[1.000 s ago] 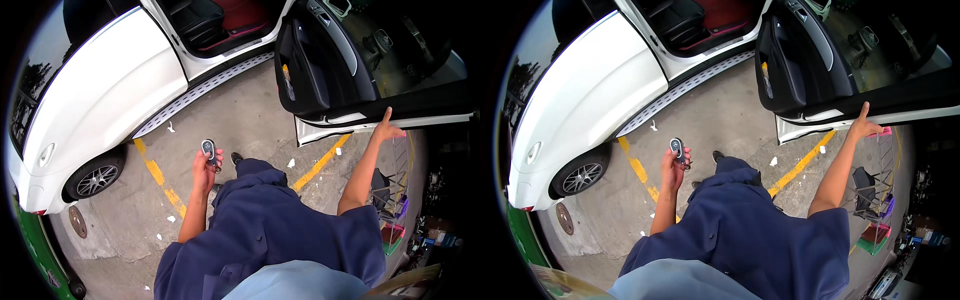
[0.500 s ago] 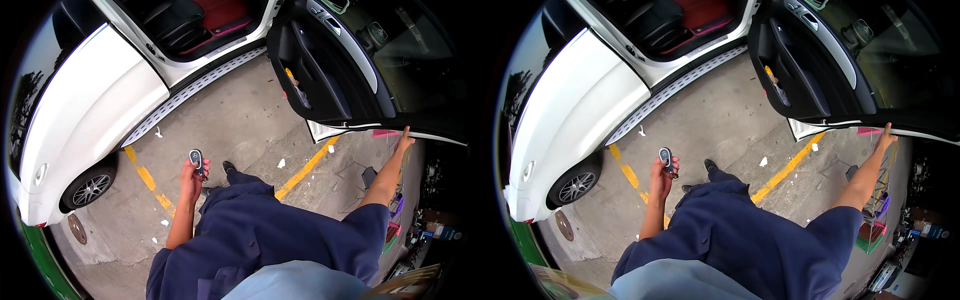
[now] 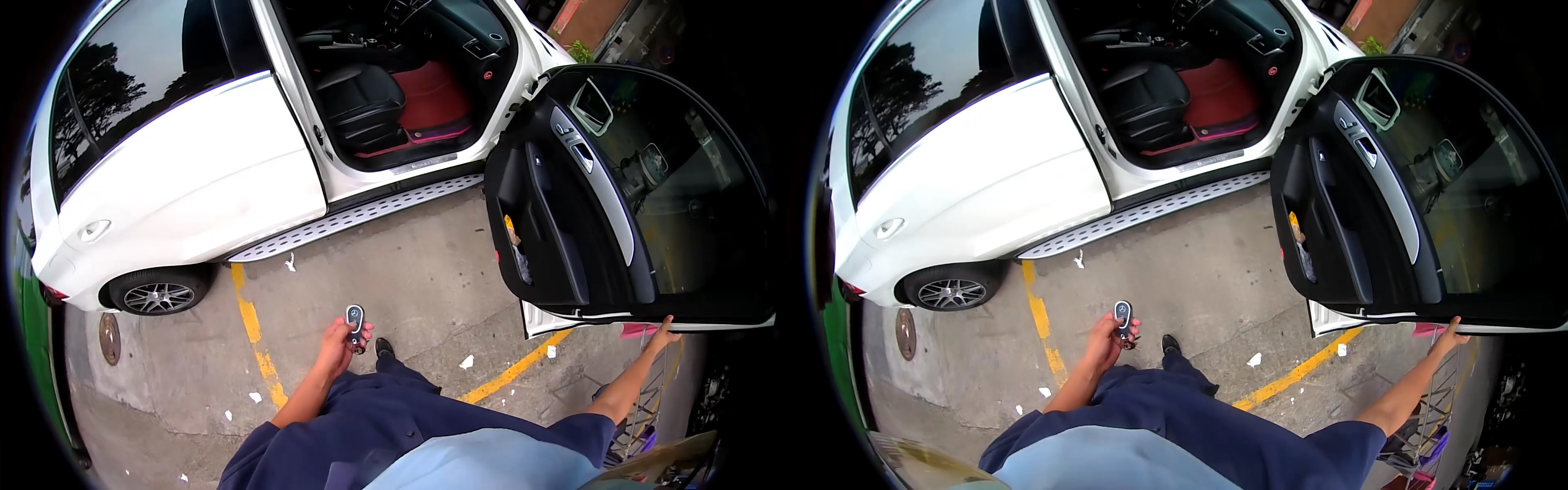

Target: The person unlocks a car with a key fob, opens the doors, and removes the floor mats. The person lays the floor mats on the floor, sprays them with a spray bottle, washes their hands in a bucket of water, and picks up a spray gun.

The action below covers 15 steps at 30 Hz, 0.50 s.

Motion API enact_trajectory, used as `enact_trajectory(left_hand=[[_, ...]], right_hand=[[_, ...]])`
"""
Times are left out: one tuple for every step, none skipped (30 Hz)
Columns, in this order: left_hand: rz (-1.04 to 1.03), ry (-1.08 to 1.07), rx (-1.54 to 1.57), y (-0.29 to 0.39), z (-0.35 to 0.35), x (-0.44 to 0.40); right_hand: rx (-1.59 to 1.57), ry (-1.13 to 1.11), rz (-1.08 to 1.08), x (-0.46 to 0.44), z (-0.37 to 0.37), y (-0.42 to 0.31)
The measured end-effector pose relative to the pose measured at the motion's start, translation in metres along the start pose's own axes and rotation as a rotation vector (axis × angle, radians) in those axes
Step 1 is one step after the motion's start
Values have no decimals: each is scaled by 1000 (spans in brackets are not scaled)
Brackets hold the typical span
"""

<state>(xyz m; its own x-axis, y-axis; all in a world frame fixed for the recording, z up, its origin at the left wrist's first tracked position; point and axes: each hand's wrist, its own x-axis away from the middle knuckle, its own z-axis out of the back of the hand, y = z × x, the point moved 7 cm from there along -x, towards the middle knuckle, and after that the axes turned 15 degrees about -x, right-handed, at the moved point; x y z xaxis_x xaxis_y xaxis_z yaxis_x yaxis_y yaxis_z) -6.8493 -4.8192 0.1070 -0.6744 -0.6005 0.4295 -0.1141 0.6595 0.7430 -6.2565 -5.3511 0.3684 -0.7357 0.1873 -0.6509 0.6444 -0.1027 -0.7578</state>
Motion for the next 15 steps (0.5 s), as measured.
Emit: enact_trajectory(left_hand=[[-8,-15,7,3,6,6],[-12,-27,16,6,15,14],[-21,-37,27,10,25,25],[-30,-24,41,13,39,39],[-44,-16,54,19,54,50],[-62,-10,70,26,68,58],[-88,14,85,31,84,71],[-103,32,84,35,101,83],[-115,55,83,40,121,95],[-133,83,87,44,140,104],[-150,92,74,47,160,112],[-161,122,101,55,177,124],[-175,174,138,61,191,138],[-194,200,161,64,209,147],[-213,223,180,64,230,155]], right_hand=[[31,87,41,8,0,-9],[64,171,79,26,-8,-32],[27,150,43,30,-4,-29],[68,191,25,41,-2,-31],[104,236,9,53,-5,-37],[138,281,-2,57,-7,-34],[396,288,-38,48,5,-16],[632,312,-209,44,13,-2],[701,368,-245,54,8,-16],[764,419,-277,60,-4,-27],[769,459,-303,72,-20,-36],[781,474,-328,88,-42,-40],[756,348,-237,119,-91,-48],[720,220,-149,156,-144,-66],[615,-55,-150,236,-227,-12]])
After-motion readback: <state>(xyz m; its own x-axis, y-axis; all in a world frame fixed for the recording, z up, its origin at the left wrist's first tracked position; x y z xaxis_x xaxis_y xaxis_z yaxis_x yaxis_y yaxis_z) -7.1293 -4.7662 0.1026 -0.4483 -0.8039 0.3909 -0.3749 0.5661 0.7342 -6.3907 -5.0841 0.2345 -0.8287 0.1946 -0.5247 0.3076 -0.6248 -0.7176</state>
